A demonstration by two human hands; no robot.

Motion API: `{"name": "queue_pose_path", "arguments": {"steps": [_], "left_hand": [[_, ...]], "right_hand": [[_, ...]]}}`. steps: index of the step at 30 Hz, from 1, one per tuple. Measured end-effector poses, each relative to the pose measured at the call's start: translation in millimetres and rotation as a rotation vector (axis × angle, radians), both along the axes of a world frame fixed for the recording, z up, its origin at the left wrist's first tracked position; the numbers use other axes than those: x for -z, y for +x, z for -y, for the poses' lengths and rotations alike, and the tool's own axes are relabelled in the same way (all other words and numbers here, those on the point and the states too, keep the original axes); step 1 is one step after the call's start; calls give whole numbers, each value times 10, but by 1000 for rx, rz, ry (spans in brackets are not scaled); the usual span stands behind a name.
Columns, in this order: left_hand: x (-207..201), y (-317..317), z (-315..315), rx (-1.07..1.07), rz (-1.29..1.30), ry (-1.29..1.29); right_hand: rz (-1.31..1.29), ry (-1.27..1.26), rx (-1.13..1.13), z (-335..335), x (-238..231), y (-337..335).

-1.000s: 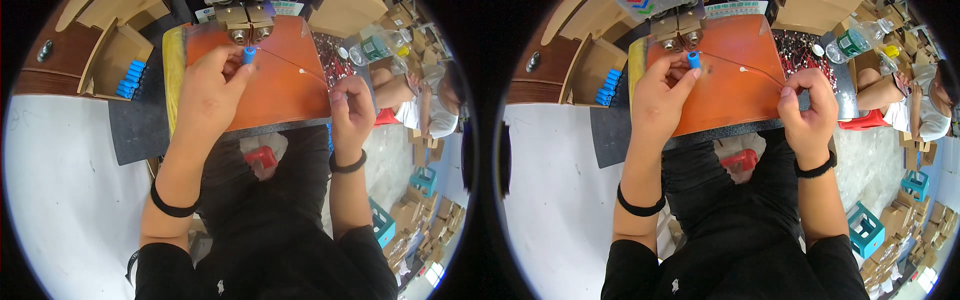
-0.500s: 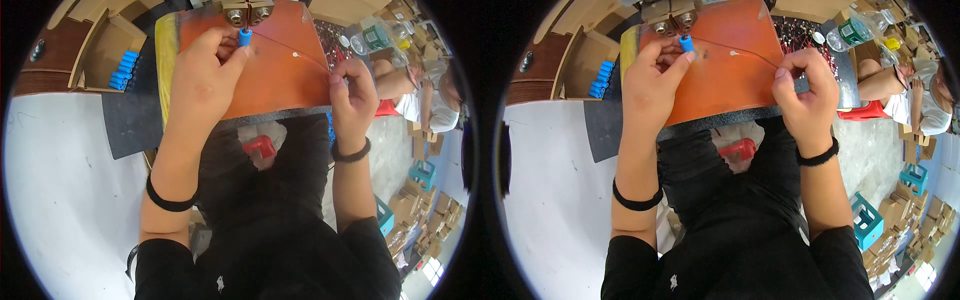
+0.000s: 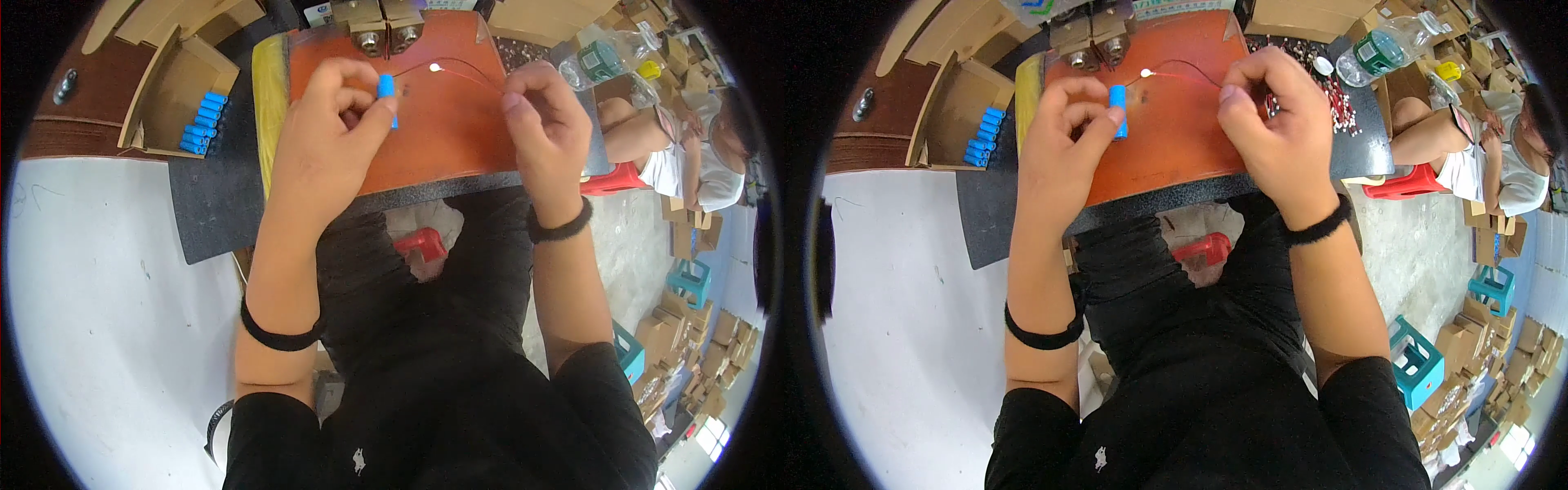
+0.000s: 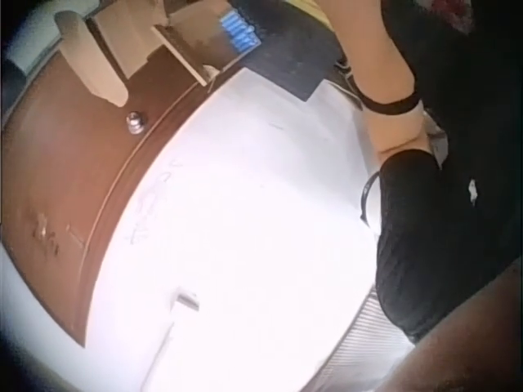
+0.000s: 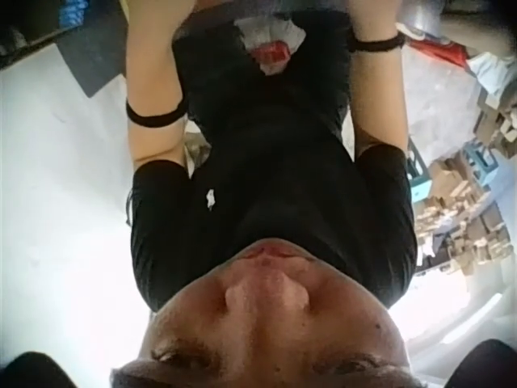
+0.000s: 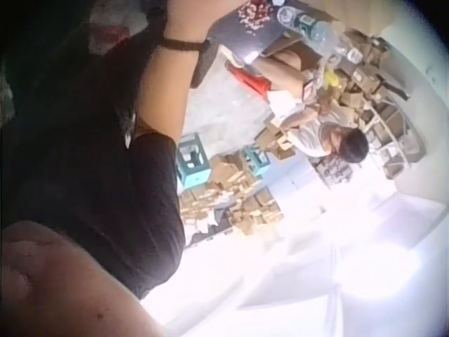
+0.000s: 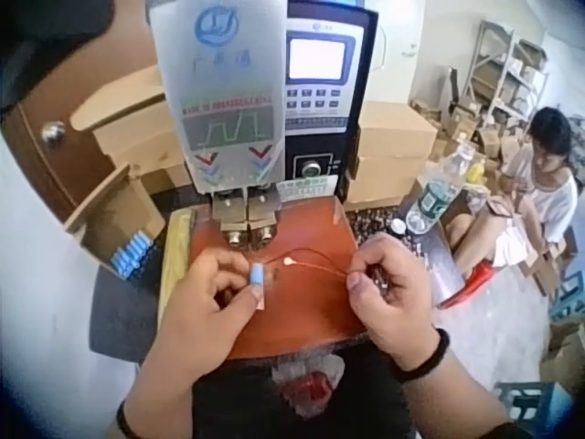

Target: The person picks up a battery and a wire, positions them under a spot welder, and welds the wire to the battery terminal. This process is repeated for several batteries and wires.

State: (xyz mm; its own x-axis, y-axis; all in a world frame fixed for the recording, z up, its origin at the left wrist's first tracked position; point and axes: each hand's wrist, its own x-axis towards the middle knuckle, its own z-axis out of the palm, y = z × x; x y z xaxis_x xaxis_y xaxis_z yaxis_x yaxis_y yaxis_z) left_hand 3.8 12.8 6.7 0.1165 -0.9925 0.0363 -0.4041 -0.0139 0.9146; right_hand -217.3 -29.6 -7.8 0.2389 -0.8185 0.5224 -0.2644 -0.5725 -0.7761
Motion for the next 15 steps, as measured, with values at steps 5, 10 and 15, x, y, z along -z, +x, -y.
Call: {"name": "queue_pose_path", "arguments": {"steps": [5, 10, 15], "left_hand": [[85, 92, 39, 123, -92, -182], [92, 64, 48, 64, -110, -139], [101, 15, 132, -13, 65, -133]], "right_hand": [[38, 75, -31, 0, -32, 127], [23, 44, -16, 55, -44, 174], [67, 122, -27, 77, -86, 245]]}}
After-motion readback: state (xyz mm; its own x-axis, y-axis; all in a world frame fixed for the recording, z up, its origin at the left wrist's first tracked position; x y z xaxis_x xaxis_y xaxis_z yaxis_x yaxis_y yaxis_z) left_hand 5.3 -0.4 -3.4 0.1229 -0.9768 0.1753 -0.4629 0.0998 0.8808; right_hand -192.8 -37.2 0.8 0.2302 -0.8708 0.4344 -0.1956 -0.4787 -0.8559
